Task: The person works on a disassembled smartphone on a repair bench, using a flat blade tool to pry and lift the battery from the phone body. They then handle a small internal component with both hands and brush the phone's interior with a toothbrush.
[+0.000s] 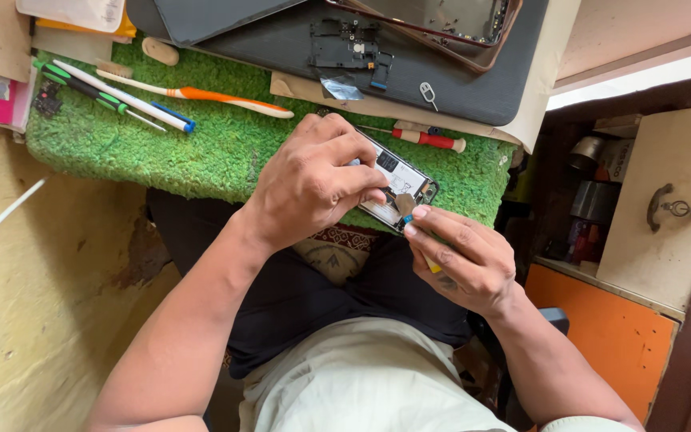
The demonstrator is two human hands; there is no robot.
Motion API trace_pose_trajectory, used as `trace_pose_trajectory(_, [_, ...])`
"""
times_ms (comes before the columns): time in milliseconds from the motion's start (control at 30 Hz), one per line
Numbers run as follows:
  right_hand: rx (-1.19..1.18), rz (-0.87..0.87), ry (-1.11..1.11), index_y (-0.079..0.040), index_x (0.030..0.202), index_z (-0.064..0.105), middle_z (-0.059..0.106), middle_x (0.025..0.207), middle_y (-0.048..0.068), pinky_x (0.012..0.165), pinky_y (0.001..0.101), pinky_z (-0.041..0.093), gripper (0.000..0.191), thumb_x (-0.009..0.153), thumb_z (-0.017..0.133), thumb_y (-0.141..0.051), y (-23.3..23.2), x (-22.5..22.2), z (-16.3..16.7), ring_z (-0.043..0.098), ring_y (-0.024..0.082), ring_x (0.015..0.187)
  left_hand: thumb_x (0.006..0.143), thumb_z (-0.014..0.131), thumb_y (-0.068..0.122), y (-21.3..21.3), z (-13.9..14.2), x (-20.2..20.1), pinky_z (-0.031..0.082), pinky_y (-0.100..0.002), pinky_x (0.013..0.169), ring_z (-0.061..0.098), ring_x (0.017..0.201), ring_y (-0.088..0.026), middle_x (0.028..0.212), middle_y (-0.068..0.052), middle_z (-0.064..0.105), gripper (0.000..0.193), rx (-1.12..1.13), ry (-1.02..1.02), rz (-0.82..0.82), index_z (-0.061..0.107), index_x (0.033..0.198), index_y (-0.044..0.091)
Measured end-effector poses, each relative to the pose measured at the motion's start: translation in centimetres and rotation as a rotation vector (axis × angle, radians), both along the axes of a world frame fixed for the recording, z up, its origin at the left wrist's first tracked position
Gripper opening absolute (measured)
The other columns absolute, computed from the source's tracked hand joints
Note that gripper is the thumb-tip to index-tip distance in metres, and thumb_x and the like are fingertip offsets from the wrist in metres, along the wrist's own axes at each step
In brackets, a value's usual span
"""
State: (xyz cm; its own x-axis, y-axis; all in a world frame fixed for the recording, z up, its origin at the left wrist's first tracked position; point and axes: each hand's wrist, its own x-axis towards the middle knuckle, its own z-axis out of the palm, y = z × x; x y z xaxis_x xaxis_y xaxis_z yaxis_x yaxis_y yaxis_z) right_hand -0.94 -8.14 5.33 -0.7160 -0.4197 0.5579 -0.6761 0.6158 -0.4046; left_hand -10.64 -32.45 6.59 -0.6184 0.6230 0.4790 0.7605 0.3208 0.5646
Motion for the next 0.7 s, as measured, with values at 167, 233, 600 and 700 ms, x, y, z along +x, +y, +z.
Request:
trace_pose_trajectory(167, [-0.006, 0.0, -0.016, -0.002, 0.107, 0.074, 0.071, 0.115, 0.013, 0.086, 0.0368, 0.065, 0.032, 0.079, 0.083, 0.01, 0.04, -0.01, -0.06, 0.076, 0.03, 0.101, 0.086, 0.084, 0.019, 0.02, 0.03, -0.05, 0.048, -0.042, 0.095, 0.062, 0.102, -0.026, 0.1, -0.002, 0.068, 0.016, -0.004, 0.009, -0.003, 0.074, 0.091, 0.008])
trace_pose_trajectory(233, [-0.003, 0.0, -0.019, -0.002, 0.107, 0.074, 0.071, 0.115, 0.014, 0.085, 0.0368, 0.064, 0.032, 0.079, 0.083, 0.01, -0.03, 0.03, -0.1, 0.076, 0.031, 0.1, 0.086, 0.084, 0.019, 0.0, 0.0, 0.01, 0.048, -0.042, 0.096, 0.062, 0.103, -0.025, 0.1, -0.002, 0.068, 0.016, -0.002, 0.004, -0.003, 0.074, 0.091, 0.008])
trace_pose_trajectory(600, [0.008, 0.009, -0.011, -0.002, 0.106, 0.074, 0.071, 0.115, 0.015, 0.083, 0.0362, 0.064, 0.032, 0.079, 0.083, 0.01, -0.28, -0.13, -0.25, 0.076, 0.031, 0.1, 0.085, 0.086, 0.021, -0.24, -0.23, 0.0, 0.048, -0.041, 0.096, 0.062, 0.104, -0.023, 0.099, -0.001, 0.068, 0.017, -0.018, 0.007, 0.001, 0.075, 0.09, 0.009])
trace_pose_trajectory(700, [0.006, 0.004, -0.011, -0.003, 0.107, 0.074, 0.071, 0.115, 0.014, 0.083, 0.036, 0.064, 0.032, 0.078, 0.083, 0.01, -0.29, -0.12, -0.27, 0.076, 0.031, 0.1, 0.084, 0.086, 0.022, -0.21, -0.26, 0.03, 0.048, -0.04, 0.095, 0.062, 0.104, -0.022, 0.098, 0.0, 0.068, 0.018, 0.002, -0.013, -0.002, 0.077, 0.095, 0.01])
